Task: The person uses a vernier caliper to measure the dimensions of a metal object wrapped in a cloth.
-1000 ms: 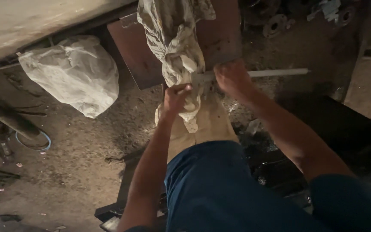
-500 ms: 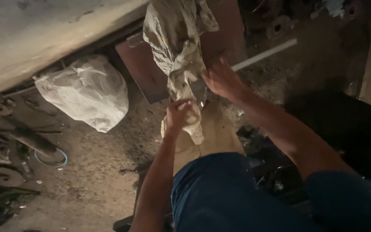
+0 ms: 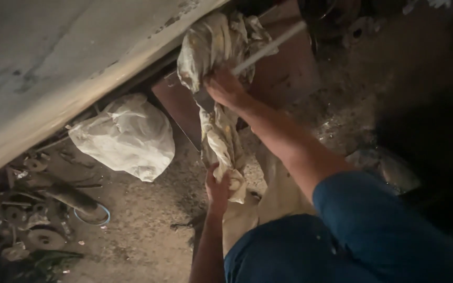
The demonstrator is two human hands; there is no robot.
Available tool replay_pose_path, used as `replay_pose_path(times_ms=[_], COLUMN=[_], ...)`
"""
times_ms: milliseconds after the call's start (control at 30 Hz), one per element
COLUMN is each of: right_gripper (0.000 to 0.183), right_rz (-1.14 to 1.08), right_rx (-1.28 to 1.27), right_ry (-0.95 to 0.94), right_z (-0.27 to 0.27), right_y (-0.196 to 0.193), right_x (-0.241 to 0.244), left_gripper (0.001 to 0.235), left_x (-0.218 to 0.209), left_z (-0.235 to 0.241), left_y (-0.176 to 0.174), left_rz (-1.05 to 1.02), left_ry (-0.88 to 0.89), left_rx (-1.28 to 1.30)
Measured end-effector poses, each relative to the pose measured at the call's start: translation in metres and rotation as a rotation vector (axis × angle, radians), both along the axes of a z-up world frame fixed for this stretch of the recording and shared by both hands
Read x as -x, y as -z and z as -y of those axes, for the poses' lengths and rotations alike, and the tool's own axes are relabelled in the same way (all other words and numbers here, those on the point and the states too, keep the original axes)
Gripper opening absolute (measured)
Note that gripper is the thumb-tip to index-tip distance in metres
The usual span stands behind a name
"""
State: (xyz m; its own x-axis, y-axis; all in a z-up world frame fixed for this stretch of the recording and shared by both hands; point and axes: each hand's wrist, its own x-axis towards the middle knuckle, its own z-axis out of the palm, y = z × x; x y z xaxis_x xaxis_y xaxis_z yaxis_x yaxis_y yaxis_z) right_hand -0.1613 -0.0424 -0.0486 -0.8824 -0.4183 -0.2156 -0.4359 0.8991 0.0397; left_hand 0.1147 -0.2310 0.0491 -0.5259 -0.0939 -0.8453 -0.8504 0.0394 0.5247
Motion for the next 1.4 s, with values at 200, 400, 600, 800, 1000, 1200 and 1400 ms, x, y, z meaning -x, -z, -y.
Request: replay_pose_path(times_ms=[200,400,600,800,1000,1200,1400], right_gripper=[0.024,0.026,0.041,0.042,0.029,0.033,0.029], right_rz=[0.129,0.158,0.405,1.171,0.497,0.504,0.927], right_rx=[-0.062,0.271,0.691,1.536,0.947,1.073,1.848], right_ry=[0.032,0.056,0.649,1.155,0.946,0.838,1.988], right_z=[0.021,-0.011,-0.064,-0.042,-0.059,-0.055,-0.075], right_y=[-0.019,-0.009,-0.035,-0.098,-0.123,-0.087,-0.099], right_x=[0.005,-0.017,-0.150,-0.256,-0.247,-0.247,-0.231], left_gripper=[0.044,0.055,0.055,0.037,0.029,0.030,0.049], left_x=[0.002,0.011,0.023,0.043,0.022,0.025,0.024], left_z=[-0.009,-0.027,-0.041,-0.080,-0.067,-0.069,-0.052], left_y=[0.010,0.004,-0.037,-0.079,-0.064,-0.060,-0.075], left_rz=[-0.023,0.151,0.236,0.190,-0.043,-0.091,-0.047], left_ry=[-0.003,-0.285,-0.540,-0.436,-0.319,-0.601,-0.686], left_rx=[0.020,-0.017,-0.050,-0.120,0.116,0.062,0.027])
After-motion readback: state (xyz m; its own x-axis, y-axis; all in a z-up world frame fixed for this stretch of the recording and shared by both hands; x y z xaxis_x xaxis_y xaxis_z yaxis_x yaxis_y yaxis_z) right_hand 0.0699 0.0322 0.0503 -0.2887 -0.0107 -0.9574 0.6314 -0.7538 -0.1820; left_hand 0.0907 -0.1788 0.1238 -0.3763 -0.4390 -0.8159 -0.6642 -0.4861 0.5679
